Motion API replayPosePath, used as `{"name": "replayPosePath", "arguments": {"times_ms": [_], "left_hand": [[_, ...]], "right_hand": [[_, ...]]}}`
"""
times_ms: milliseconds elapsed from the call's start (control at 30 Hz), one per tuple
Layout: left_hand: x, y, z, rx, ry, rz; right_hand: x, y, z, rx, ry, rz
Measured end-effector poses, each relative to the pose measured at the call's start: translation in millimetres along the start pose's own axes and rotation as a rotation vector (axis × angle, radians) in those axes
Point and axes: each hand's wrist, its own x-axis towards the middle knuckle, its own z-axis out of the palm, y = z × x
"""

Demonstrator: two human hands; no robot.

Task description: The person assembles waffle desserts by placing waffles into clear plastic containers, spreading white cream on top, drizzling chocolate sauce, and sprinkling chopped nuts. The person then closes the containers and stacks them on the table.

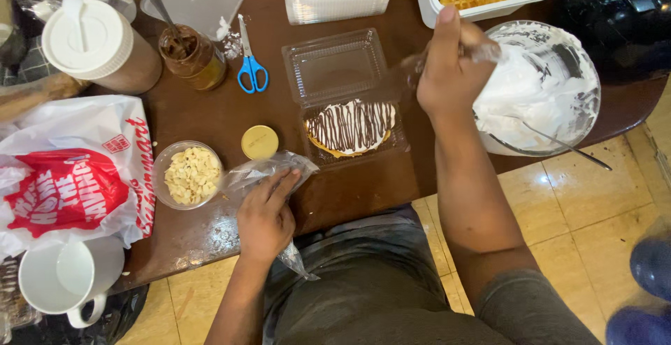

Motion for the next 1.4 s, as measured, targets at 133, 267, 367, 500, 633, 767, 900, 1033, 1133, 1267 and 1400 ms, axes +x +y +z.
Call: {"name": "replayPosePath", "arguments": {"times_ms": [133,267,367,500,633,767,900,1033,1133,1267,1400], "left_hand": [[1,1,0,0.009,0.007,-0.002],[0,1,-1,-0.01,0.023,0.001],[1,1,-1,-0.007,0.024,0.004],[0,1,-1,-0.007,0.025,0.017],[1,0,-1,0.008,0.03,0.028],[-2,0,-1,0.001,0.032,0.023],[-2,0,0,-0.006,0.033,0.006],[-2,-1,1,-0.003,0.029,0.017],[-2,-1,0,-0.001,0.027,0.02],[-1,0,-1,-0.011,0.033,0.023],[-2,0,-1,-0.018,0.054,0.027]], "right_hand": [[4,5,4,0.022,-0.021,-0.021],[-20,-26,-13,-0.021,-0.078,-0.006],[-40,-48,-24,-0.049,-0.143,-0.003],[-37,-40,-16,-0.031,-0.114,0.013],[-10,-15,7,0.04,-0.056,-0.026],[3,-11,15,0.031,-0.057,-0.067],[-15,-35,0,0.079,-0.095,0.059],[-40,-57,-16,-0.071,-0.165,0.028],[-38,-51,-10,-0.039,-0.161,0.003],[-15,-26,17,-0.047,-0.123,-0.131],[-8,-18,29,-0.017,-0.116,-0.133]]}}
